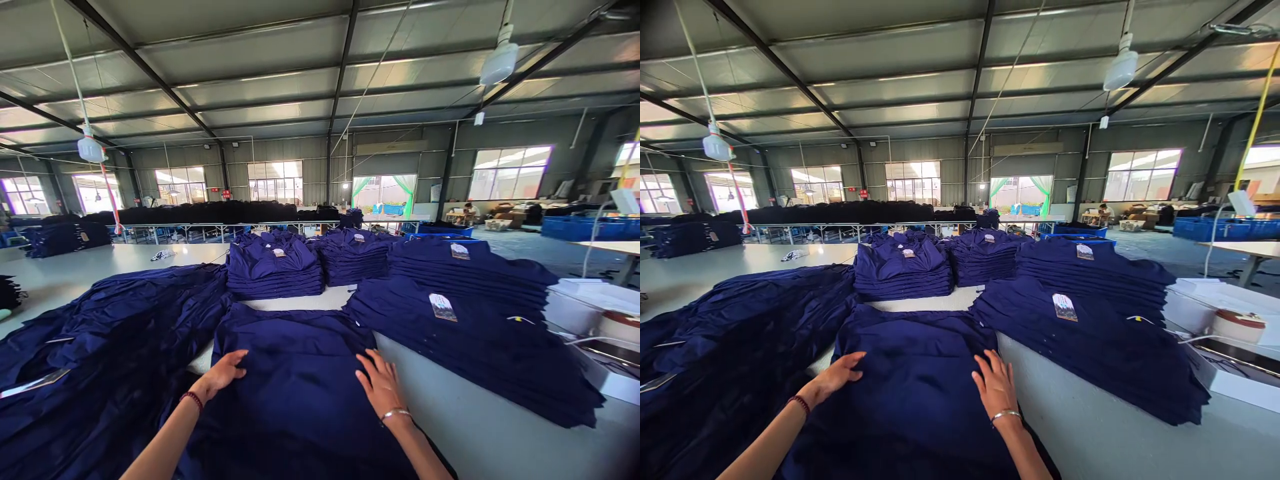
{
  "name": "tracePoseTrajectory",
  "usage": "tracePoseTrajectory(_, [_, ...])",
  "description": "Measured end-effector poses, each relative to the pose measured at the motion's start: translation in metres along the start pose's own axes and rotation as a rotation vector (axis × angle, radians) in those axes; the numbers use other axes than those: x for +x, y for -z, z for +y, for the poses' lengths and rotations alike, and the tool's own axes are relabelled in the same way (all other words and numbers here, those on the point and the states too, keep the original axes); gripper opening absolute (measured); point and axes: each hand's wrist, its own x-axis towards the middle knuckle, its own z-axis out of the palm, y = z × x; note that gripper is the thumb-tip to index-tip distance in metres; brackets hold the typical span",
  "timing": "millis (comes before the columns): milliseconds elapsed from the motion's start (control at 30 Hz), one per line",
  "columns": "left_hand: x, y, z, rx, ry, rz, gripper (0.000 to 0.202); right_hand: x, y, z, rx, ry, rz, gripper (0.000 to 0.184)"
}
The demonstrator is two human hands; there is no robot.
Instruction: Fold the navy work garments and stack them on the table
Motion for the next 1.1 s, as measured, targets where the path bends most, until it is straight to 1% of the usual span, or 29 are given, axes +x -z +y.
tracePoseTrajectory(33, [-0.001, -0.001, 0.000, -0.033, 0.019, -0.037, 0.050, -0.005, -0.002, -0.003, 0.007, 0.037, -0.061, 0.051])
tracePoseTrajectory(100, [0.000, -0.002, 0.004, -0.122, 0.025, -0.082, 0.055, -0.016, -0.004, -0.005, 0.009, 0.046, -0.188, 0.058])
tracePoseTrajectory(167, [0.003, -0.002, 0.010, -0.170, -0.001, -0.077, 0.061, -0.025, -0.003, -0.006, 0.006, 0.018, -0.284, 0.065])
tracePoseTrajectory(233, [0.007, -0.002, 0.015, -0.130, -0.018, -0.049, 0.064, -0.029, 0.001, -0.007, 0.003, 0.001, -0.330, 0.067])
tracePoseTrajectory(300, [0.012, -0.007, 0.016, 0.044, 0.011, 0.032, 0.065, -0.029, 0.006, -0.010, 0.002, -0.004, -0.319, 0.067])
tracePoseTrajectory(367, [0.015, -0.017, 0.016, 0.324, 0.052, 0.201, 0.065, -0.027, 0.010, -0.014, 0.007, 0.014, -0.254, 0.064])
tracePoseTrajectory(400, [0.015, -0.023, 0.015, 0.455, 0.038, 0.279, 0.062, -0.025, 0.012, -0.016, 0.016, 0.030, -0.208, 0.060])
tracePoseTrajectory(433, [0.014, -0.031, 0.014, 0.550, -0.007, 0.318, 0.056, -0.024, 0.012, -0.017, 0.030, 0.050, -0.161, 0.056])
tracePoseTrajectory(467, [0.013, -0.038, 0.012, 0.598, -0.078, 0.307, 0.048, -0.023, 0.012, -0.019, 0.047, 0.075, -0.125, 0.052])
tracePoseTrajectory(500, [0.010, -0.046, 0.010, 0.609, -0.160, 0.247, 0.042, -0.022, 0.011, -0.020, 0.066, 0.098, -0.105, 0.049])
tracePoseTrajectory(567, [0.003, -0.060, 0.004, 0.604, -0.274, 0.050, 0.038, -0.022, 0.007, -0.020, 0.087, 0.112, -0.125, 0.048])
tracePoseTrajectory(633, [-0.004, -0.071, -0.004, 0.661, -0.296, -0.132, 0.049, -0.024, 0.001, -0.020, 0.080, 0.072, -0.219, 0.052])
tracePoseTrajectory(667, [-0.006, -0.074, -0.009, 0.706, -0.296, -0.198, 0.056, -0.025, -0.002, -0.019, 0.072, 0.043, -0.269, 0.055])
tracePoseTrajectory(733, [-0.007, -0.079, -0.017, 0.779, -0.300, -0.268, 0.064, -0.025, -0.007, -0.019, 0.055, 0.007, -0.335, 0.059])
tracePoseTrajectory(833, [0.000, -0.083, -0.019, 0.834, -0.289, -0.264, 0.065, -0.021, -0.009, -0.021, 0.024, -0.004, -0.332, 0.058])
tracePoseTrajectory(933, [0.009, -0.088, -0.012, 0.871, -0.245, -0.248, 0.063, -0.015, -0.004, -0.025, 0.004, -0.019, -0.338, 0.057])
tracePoseTrajectory(1033, [0.009, -0.096, -0.010, 0.910, -0.255, -0.160, 0.060, -0.013, 0.006, -0.029, 0.006, -0.027, -0.377, 0.059])
tracePoseTrajectory(1100, [0.002, -0.099, -0.016, 0.910, -0.299, -0.082, 0.058, -0.019, 0.013, -0.031, 0.012, -0.005, -0.359, 0.059])
